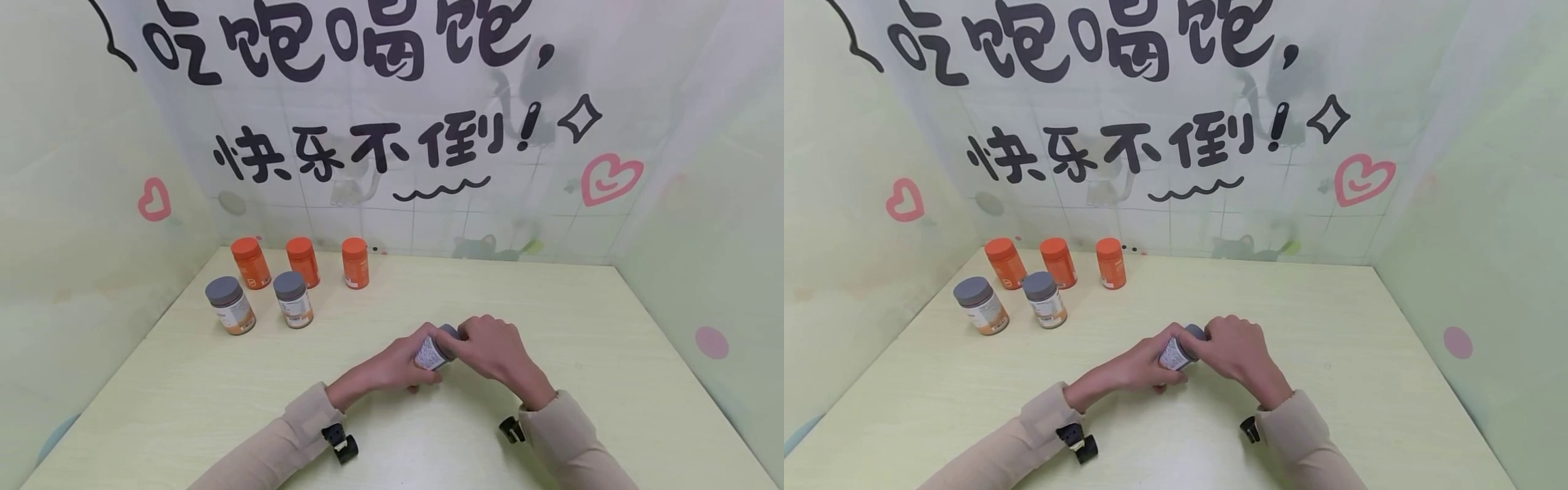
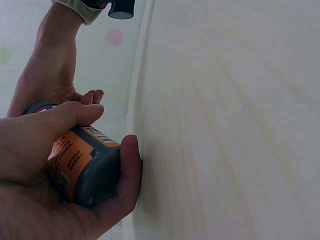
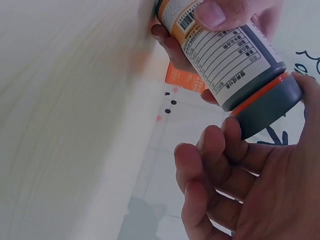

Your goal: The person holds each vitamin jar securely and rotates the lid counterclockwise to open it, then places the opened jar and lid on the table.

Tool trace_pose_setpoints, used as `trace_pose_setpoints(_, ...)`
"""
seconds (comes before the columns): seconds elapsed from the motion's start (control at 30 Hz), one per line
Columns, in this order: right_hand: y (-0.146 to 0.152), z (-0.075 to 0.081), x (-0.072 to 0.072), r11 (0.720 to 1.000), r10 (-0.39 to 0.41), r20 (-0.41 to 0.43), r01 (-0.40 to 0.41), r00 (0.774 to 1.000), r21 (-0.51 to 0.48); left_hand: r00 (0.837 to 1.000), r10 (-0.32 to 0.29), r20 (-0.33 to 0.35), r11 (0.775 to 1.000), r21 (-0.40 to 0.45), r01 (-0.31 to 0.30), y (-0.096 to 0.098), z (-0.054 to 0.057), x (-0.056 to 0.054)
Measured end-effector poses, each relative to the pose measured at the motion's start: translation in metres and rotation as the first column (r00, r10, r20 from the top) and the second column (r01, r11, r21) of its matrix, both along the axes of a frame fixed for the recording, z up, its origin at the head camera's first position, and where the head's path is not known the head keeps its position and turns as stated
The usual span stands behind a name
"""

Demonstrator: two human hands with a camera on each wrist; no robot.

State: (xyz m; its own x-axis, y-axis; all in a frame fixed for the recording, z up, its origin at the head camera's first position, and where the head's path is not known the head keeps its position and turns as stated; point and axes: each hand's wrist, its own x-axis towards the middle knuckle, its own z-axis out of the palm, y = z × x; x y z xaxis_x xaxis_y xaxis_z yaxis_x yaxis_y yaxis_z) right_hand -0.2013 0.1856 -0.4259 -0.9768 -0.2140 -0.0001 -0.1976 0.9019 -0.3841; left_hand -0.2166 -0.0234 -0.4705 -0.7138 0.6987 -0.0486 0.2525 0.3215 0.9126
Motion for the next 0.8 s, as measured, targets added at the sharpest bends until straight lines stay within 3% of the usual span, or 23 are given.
trace_pose_setpoints(0.8,-0.0012,0.0019,0.0013,0.999,0.042,-0.011,-0.042,0.999,-0.008,1.000,-0.011,-0.007,1.000,0.000,0.011,-0.0005,-0.0002,0.0006)
